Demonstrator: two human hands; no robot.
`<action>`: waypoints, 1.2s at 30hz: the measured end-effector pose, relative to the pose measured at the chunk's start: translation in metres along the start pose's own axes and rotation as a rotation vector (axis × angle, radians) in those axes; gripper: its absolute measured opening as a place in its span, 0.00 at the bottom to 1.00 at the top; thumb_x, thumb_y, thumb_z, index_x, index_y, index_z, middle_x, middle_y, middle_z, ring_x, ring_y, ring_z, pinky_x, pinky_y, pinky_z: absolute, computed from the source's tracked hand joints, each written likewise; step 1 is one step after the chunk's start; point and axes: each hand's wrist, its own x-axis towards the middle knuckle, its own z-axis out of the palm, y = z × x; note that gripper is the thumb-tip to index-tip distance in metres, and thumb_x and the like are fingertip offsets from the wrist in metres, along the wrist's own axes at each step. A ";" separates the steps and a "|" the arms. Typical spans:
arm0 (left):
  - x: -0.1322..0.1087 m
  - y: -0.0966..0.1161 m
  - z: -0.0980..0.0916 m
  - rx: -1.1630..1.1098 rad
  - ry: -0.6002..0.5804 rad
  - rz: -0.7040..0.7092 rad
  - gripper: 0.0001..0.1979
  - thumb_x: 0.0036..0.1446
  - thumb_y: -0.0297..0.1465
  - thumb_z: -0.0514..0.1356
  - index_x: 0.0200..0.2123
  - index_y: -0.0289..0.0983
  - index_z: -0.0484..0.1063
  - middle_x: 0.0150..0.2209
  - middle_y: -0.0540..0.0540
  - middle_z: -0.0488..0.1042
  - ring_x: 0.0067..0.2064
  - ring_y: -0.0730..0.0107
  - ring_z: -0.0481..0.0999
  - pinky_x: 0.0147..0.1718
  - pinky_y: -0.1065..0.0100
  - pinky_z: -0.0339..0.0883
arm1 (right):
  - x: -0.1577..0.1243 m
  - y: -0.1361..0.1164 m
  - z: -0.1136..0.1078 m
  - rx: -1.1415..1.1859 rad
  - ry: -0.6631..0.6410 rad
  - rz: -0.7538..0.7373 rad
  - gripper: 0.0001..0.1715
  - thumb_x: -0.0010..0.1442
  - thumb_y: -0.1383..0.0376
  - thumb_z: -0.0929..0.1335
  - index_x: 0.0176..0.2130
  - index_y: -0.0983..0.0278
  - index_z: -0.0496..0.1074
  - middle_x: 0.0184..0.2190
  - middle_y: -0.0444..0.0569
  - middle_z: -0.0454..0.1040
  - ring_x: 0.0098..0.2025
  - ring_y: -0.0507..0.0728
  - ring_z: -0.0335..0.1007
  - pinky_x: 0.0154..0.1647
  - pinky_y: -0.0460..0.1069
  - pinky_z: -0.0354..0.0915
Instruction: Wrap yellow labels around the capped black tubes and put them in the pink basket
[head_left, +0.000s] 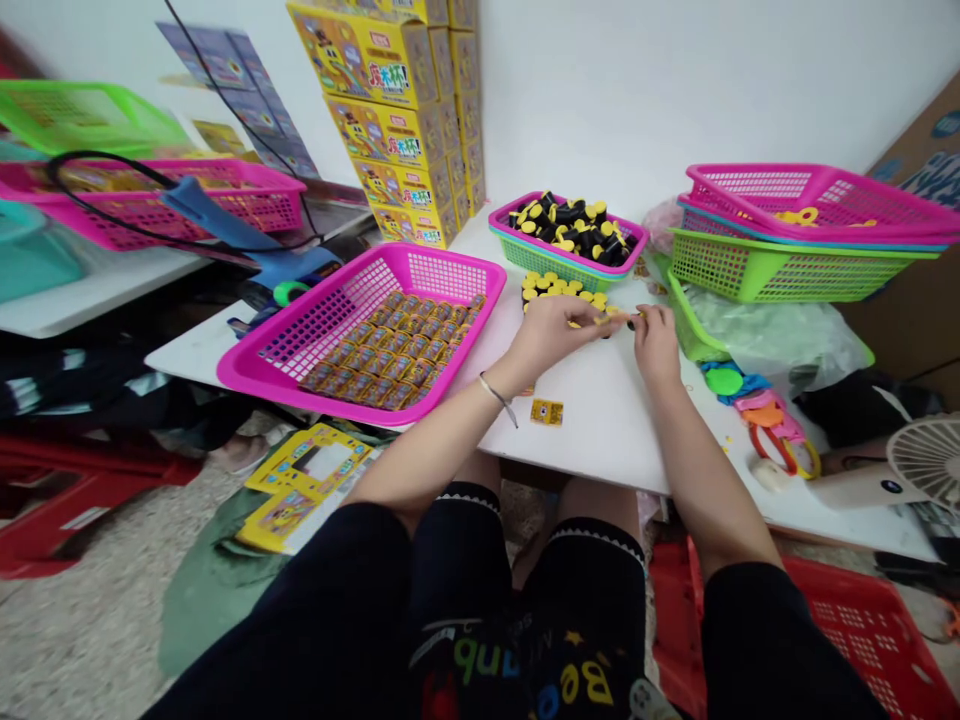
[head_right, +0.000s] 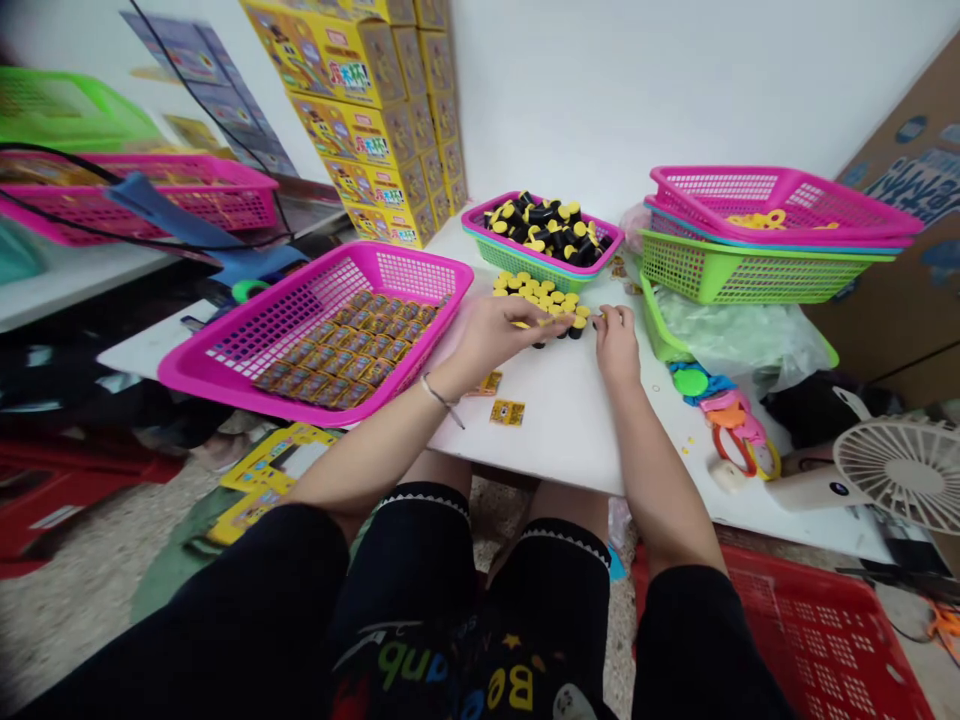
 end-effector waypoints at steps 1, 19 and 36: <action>0.007 -0.007 0.008 -0.135 0.020 -0.101 0.19 0.56 0.45 0.68 0.30 0.33 0.78 0.28 0.46 0.79 0.33 0.68 0.80 0.36 0.67 0.75 | 0.000 -0.001 -0.001 0.027 0.021 0.004 0.20 0.69 0.54 0.61 0.49 0.63 0.72 0.51 0.61 0.68 0.52 0.62 0.71 0.54 0.58 0.72; -0.003 -0.057 0.028 0.219 -0.262 0.000 0.20 0.72 0.37 0.49 0.47 0.31 0.78 0.38 0.40 0.77 0.43 0.63 0.77 0.48 0.66 0.67 | 0.000 -0.030 -0.014 1.026 -0.013 0.201 0.31 0.54 0.37 0.71 0.43 0.57 0.75 0.24 0.38 0.68 0.20 0.48 0.61 0.20 0.46 0.61; -0.005 -0.069 0.027 0.026 -0.194 0.051 0.27 0.68 0.32 0.50 0.69 0.39 0.61 0.38 0.48 0.75 0.38 0.72 0.73 0.46 0.71 0.67 | -0.006 -0.028 -0.022 0.759 -0.155 -0.058 0.30 0.54 0.44 0.75 0.50 0.57 0.80 0.42 0.47 0.73 0.25 0.47 0.66 0.27 0.48 0.69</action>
